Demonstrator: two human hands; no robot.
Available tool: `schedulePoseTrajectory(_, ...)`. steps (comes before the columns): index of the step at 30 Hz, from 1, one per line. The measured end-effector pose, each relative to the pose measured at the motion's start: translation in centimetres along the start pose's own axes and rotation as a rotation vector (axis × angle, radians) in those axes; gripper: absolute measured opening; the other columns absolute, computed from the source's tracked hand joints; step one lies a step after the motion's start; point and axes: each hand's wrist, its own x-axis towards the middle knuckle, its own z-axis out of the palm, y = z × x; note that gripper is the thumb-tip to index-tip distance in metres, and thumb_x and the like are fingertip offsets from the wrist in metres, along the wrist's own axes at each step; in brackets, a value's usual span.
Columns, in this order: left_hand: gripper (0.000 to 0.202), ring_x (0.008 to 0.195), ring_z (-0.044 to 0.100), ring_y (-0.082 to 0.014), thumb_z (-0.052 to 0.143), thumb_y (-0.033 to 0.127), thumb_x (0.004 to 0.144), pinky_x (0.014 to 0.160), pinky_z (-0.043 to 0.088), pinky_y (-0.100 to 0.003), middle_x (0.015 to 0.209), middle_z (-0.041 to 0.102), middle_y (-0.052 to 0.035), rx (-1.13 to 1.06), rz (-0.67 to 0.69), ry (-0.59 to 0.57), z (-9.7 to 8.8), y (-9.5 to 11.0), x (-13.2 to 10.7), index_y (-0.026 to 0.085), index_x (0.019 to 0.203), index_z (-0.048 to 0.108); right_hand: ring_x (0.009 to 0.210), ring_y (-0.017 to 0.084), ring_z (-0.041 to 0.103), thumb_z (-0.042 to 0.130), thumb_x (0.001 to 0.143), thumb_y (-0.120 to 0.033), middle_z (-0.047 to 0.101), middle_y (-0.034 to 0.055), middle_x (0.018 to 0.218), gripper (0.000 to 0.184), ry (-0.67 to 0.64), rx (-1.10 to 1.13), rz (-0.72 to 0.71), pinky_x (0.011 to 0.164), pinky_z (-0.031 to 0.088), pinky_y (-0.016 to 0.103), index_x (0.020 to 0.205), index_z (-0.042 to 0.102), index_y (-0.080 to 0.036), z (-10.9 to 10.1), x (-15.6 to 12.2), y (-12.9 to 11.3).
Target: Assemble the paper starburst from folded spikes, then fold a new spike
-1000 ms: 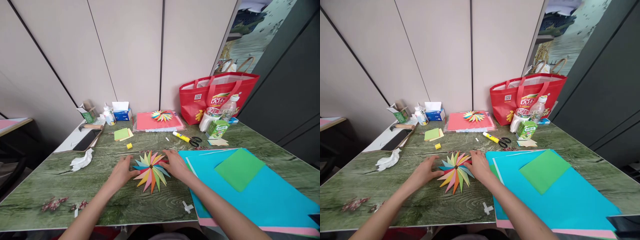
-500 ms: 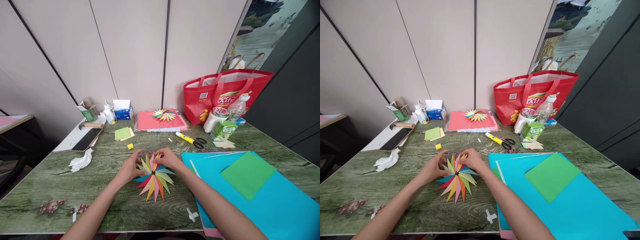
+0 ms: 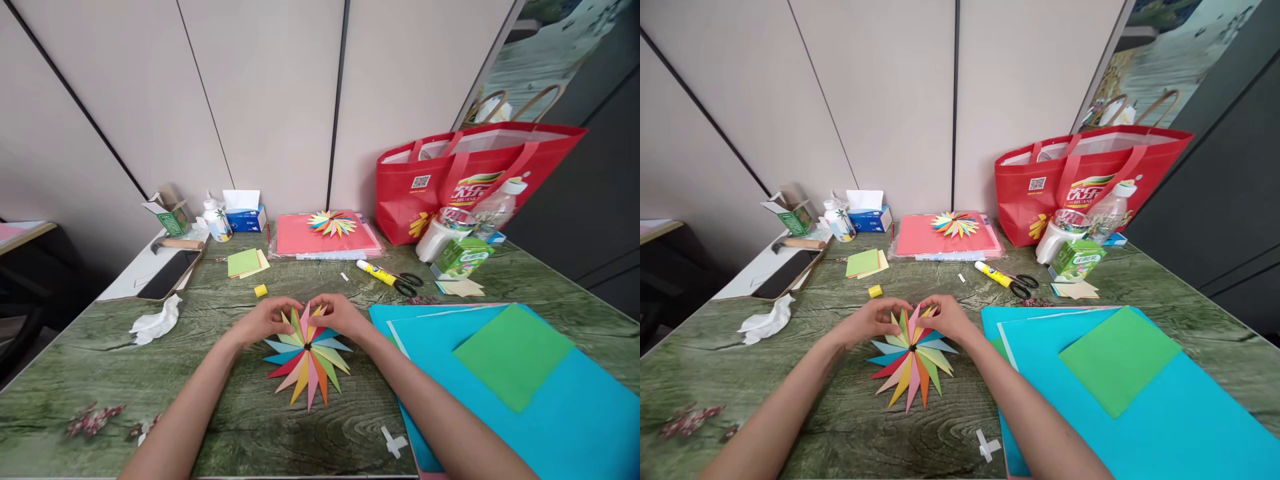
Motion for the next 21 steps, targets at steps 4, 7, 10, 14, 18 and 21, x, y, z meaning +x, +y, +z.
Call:
schedulePoseTrajectory(4, 0.041, 0.059, 0.046, -0.0092, 0.067, 0.024, 0.062, 0.053, 0.038, -0.020, 0.076, 0.049, 0.0024, 0.074, 0.003, 0.016, 0.01, -0.92, 0.45, 0.018, 0.101, 0.058, 0.050, 0.009, 0.047, 0.071, 0.056, -0.030, 0.053, -0.0041, 0.054, 0.039, 0.012, -0.045, 0.020, 0.046, 0.034, 0.018, 0.089, 0.061, -0.013, 0.35, -0.06, -0.01)
schedulePoseTrajectory(7, 0.033, 0.059, 0.045, -0.0104, 0.063, 0.025, 0.066, 0.053, 0.036, -0.020, 0.070, 0.049, 0.0021, 0.146, 0.036, 0.017, 0.06, -0.94, 0.53, 0.017, 0.098, 0.059, 0.054, 0.011, 0.050, 0.074, 0.052, -0.030, 0.058, -0.0021, 0.059, 0.043, 0.046, -0.125, 0.036, 0.048, 0.035, 0.019, 0.090, 0.061, -0.015, 0.64, -0.18, -0.19)
schedulePoseTrajectory(10, 0.023, 0.063, 0.045, -0.0120, 0.054, 0.026, 0.074, 0.055, 0.036, -0.021, 0.075, 0.054, -0.0008, 0.257, 0.097, 0.028, 0.10, -0.67, 0.43, 0.017, 0.095, 0.061, 0.057, 0.012, 0.052, 0.073, 0.053, -0.029, 0.060, -0.0014, 0.061, 0.039, 0.064, -0.176, 0.039, 0.049, 0.036, 0.019, 0.088, 0.062, -0.016, 0.84, -0.21, -0.13)
schedulePoseTrajectory(14, 0.021, 0.065, 0.044, -0.0126, 0.047, 0.023, 0.077, 0.057, 0.035, -0.021, 0.078, 0.056, -0.0010, 0.348, 0.144, 0.021, 0.25, -0.47, 0.23, 0.018, 0.094, 0.060, 0.056, 0.012, 0.052, 0.071, 0.056, -0.029, 0.060, -0.0017, 0.061, 0.035, 0.065, -0.183, 0.020, 0.050, 0.037, 0.020, 0.087, 0.062, -0.015, 0.89, -0.17, 0.08)
schedulePoseTrajectory(18, 0.014, 0.062, 0.042, -0.0122, 0.046, 0.021, 0.077, 0.056, 0.034, -0.021, 0.072, 0.053, 0.0005, 0.383, 0.156, 0.032, 0.44, -0.44, 0.19, 0.017, 0.084, 0.057, 0.054, 0.011, 0.052, 0.071, 0.055, -0.028, 0.060, -0.0020, 0.060, 0.035, 0.060, -0.188, 0.014, 0.050, 0.037, 0.020, 0.086, 0.063, -0.016, 0.85, -0.18, 0.01)
schedulePoseTrajectory(21, 0.011, 0.061, 0.040, -0.0118, 0.043, 0.019, 0.077, 0.056, 0.033, -0.021, 0.068, 0.048, 0.0017, 0.400, 0.170, 0.041, 0.53, -0.40, 0.22, 0.017, 0.078, 0.053, 0.054, 0.011, 0.051, 0.071, 0.054, -0.028, 0.059, -0.0025, 0.059, 0.035, 0.055, -0.195, 0.022, 0.049, 0.036, 0.020, 0.086, 0.063, -0.016, 0.86, -0.19, -0.07)
